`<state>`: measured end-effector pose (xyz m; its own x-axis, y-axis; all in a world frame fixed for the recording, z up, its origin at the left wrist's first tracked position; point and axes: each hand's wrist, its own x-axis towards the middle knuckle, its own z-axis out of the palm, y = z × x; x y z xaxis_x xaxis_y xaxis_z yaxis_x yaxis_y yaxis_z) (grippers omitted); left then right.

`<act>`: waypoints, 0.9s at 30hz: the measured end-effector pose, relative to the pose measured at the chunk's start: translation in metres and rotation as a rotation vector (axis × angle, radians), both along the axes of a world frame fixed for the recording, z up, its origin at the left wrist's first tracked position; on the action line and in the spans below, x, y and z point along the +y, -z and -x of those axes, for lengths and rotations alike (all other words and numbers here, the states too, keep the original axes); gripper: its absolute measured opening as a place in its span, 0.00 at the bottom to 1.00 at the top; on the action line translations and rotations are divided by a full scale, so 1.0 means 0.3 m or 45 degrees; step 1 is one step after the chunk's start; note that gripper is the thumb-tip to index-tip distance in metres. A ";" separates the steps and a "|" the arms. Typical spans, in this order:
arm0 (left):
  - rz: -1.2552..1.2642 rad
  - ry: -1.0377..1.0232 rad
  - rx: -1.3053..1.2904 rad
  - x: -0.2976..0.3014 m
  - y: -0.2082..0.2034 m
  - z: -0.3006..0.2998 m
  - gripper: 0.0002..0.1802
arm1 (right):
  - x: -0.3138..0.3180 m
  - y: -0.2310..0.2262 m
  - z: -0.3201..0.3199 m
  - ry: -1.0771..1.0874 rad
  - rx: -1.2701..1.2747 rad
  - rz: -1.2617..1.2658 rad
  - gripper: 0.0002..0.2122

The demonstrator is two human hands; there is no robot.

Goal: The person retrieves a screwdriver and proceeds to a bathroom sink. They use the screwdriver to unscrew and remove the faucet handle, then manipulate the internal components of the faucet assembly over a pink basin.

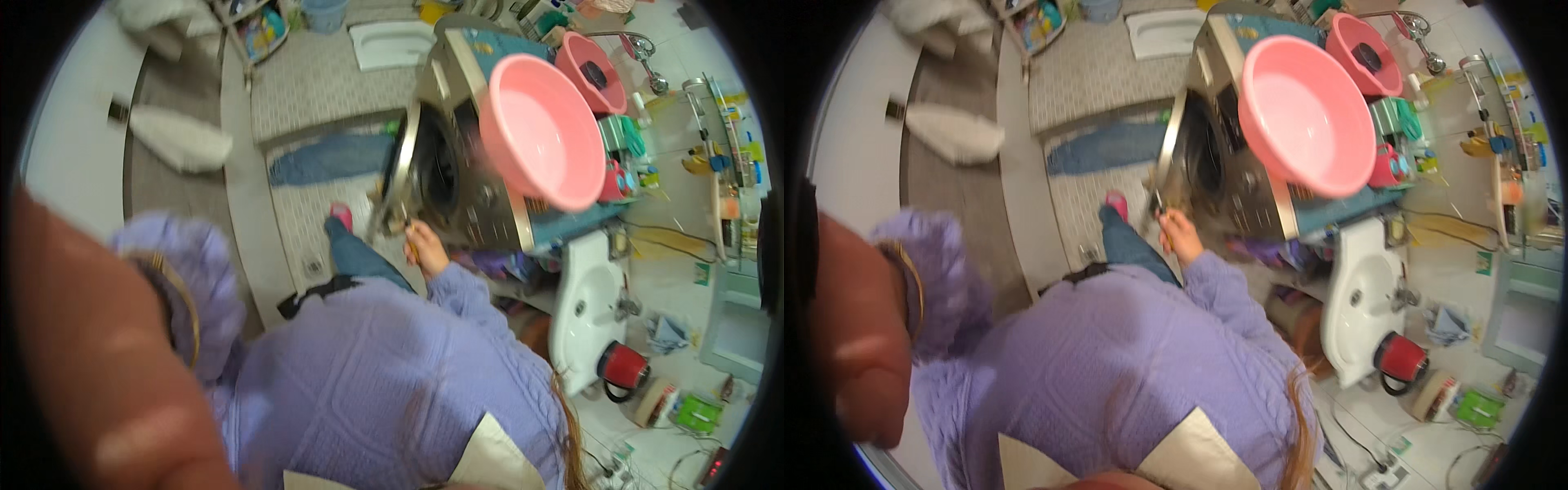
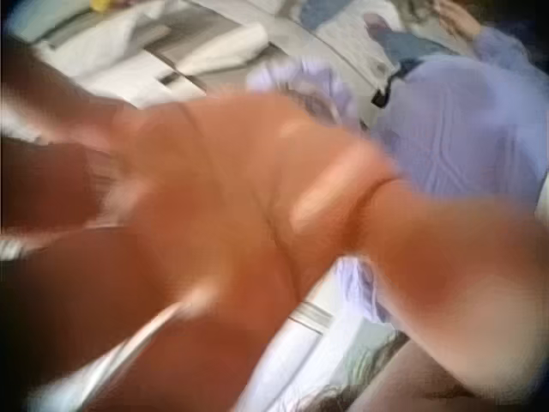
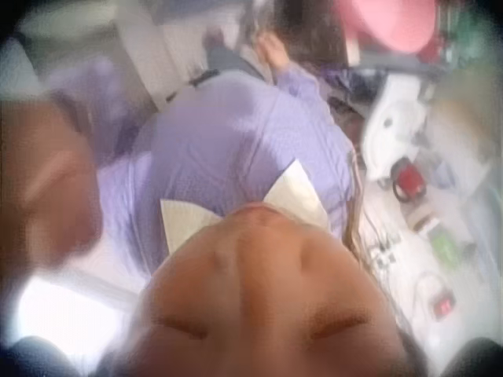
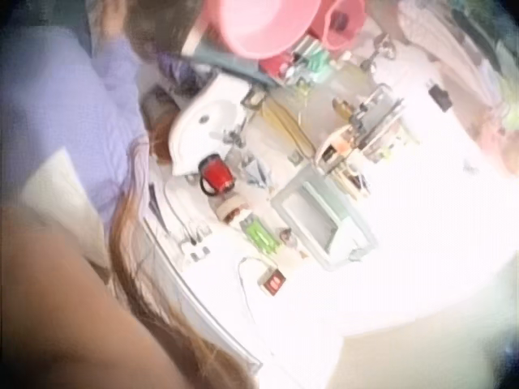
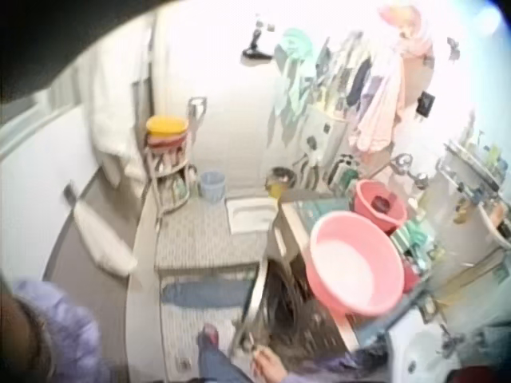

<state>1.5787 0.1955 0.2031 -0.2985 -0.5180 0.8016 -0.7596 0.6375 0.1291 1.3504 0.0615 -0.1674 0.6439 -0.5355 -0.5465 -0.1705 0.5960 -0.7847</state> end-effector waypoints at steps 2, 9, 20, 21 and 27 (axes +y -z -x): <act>0.006 -0.107 -0.058 -0.175 -0.011 -0.228 0.28 | -0.119 0.040 -0.164 0.068 -0.021 -0.142 0.12; -0.494 -0.528 0.851 -0.697 0.310 -0.798 0.22 | -0.587 -0.003 -0.655 0.349 -0.296 0.033 0.11; -1.052 0.154 0.813 -1.903 0.343 -1.257 0.14 | -1.268 -0.386 -1.104 1.072 -0.036 -0.132 0.12; -1.092 0.233 0.808 -2.011 0.333 -1.285 0.13 | -1.297 -0.406 -1.113 1.179 -0.165 -0.095 0.12; -1.570 0.467 0.669 -2.538 0.398 -1.207 0.11 | -1.420 -0.669 -1.114 1.739 0.021 -0.084 0.11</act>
